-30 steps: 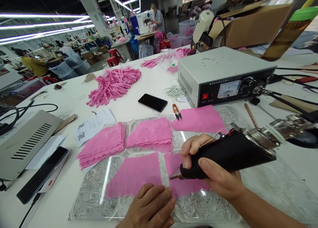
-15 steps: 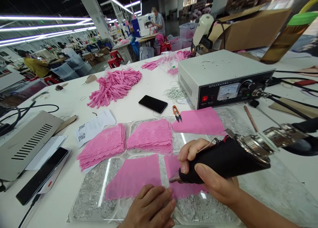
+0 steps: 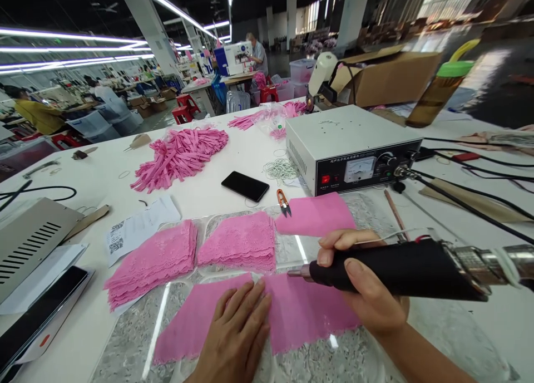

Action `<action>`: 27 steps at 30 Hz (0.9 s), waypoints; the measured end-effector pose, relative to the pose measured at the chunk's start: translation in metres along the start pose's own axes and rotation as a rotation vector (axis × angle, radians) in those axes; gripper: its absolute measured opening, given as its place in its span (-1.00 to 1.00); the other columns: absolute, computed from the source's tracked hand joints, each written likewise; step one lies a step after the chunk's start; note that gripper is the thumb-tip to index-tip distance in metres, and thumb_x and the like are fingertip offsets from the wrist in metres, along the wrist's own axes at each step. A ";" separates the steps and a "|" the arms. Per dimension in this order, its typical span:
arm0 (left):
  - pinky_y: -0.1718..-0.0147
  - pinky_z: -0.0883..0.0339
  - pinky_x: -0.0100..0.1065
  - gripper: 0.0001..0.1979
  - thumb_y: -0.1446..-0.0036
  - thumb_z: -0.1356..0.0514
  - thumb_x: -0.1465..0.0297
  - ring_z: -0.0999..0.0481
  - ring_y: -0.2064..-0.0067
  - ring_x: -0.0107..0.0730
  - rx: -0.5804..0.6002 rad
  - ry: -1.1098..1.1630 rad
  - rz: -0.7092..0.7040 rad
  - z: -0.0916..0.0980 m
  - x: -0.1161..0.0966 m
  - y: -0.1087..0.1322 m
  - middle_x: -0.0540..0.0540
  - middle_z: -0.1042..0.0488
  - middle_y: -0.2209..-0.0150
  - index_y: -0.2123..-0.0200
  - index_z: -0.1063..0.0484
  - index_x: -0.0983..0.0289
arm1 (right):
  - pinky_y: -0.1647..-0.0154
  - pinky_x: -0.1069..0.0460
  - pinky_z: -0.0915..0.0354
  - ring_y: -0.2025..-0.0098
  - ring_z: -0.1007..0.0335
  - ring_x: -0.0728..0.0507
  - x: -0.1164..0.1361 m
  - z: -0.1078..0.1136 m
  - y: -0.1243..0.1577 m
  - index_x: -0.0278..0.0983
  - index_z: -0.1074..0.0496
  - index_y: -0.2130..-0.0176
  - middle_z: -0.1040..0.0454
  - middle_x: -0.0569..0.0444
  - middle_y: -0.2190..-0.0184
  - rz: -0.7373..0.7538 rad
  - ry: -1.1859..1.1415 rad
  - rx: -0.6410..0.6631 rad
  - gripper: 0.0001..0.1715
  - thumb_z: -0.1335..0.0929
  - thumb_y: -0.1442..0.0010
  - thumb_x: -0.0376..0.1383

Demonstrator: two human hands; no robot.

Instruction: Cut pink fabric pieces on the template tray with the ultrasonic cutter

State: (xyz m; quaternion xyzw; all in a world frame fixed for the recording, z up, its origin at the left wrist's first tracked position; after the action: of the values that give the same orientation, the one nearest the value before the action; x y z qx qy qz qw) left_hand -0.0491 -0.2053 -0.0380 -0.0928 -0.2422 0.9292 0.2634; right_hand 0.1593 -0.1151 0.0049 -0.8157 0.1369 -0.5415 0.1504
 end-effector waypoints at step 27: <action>-0.14 -0.08 -0.26 -0.72 -0.34 -0.02 0.39 -0.43 -0.10 -0.28 -0.018 -0.010 -0.026 -0.001 0.007 0.001 0.11 -0.50 -0.05 0.00 -0.45 0.27 | 0.45 0.02 -0.41 0.47 -0.32 -0.06 0.006 0.017 -0.010 -0.22 -0.48 0.34 -0.39 0.06 0.40 0.017 -0.032 -0.069 -0.94 -0.38 -0.11 -0.29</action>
State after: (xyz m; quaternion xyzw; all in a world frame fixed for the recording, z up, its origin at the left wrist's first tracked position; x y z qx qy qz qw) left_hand -0.0553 -0.2023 -0.0400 -0.0876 -0.2530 0.9239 0.2734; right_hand 0.1777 -0.1068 0.0076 -0.8277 0.1599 -0.5223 0.1289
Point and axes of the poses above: each hand's wrist, its own y-axis away from the middle knuckle, its own z-axis out of the back of the hand, x = y × z, the point moved 2 cm from there along -y, towards the middle knuckle
